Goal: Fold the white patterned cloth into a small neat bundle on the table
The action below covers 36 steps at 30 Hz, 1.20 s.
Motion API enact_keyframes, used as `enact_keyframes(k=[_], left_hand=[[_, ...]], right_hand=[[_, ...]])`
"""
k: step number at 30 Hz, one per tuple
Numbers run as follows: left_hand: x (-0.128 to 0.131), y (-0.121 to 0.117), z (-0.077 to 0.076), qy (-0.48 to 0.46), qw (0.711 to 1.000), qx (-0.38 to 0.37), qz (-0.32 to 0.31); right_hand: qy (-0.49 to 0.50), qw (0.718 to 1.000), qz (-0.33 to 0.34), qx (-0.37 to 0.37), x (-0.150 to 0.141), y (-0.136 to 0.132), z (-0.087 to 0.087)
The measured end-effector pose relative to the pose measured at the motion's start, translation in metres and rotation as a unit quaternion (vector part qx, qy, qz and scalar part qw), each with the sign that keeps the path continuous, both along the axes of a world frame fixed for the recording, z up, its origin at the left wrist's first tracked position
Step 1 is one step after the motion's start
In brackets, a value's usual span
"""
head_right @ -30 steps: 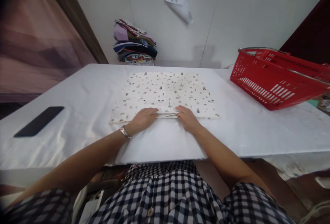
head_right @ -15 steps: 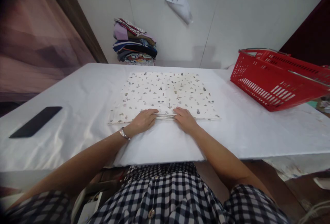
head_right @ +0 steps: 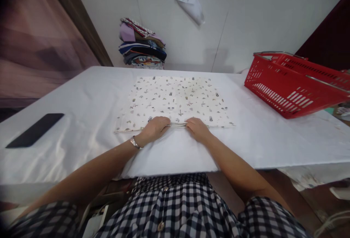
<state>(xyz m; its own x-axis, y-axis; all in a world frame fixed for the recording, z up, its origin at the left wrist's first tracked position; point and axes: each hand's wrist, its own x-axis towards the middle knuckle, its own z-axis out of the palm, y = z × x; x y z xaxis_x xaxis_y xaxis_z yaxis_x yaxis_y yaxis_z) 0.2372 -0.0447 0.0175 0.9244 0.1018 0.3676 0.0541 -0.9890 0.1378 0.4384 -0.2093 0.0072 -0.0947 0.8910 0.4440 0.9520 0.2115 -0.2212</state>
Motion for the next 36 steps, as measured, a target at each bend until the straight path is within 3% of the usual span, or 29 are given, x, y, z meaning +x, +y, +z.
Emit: enact_keyframes(k=[8,20,28,36], left_hand=[[0.002,0.003,-0.002,-0.021,1.0,0.0,0.019],[0.0,-0.001,-0.002,0.005,0.999,0.036,-0.028],[0.006,-0.007,0.0,0.012,0.994,0.104,0.016],[0.0,-0.012,-0.002,-0.011,0.994,0.11,-0.004]], right_hand=[[0.016,0.999,0.003,0.028,0.001,-0.003,-0.002],[0.038,0.999,-0.011,0.017,0.001,-0.004,-0.002],[0.09,0.996,-0.006,0.011,0.001,-0.004,-0.001],[0.021,1.0,0.006,0.016,0.0,-0.003,-0.003]])
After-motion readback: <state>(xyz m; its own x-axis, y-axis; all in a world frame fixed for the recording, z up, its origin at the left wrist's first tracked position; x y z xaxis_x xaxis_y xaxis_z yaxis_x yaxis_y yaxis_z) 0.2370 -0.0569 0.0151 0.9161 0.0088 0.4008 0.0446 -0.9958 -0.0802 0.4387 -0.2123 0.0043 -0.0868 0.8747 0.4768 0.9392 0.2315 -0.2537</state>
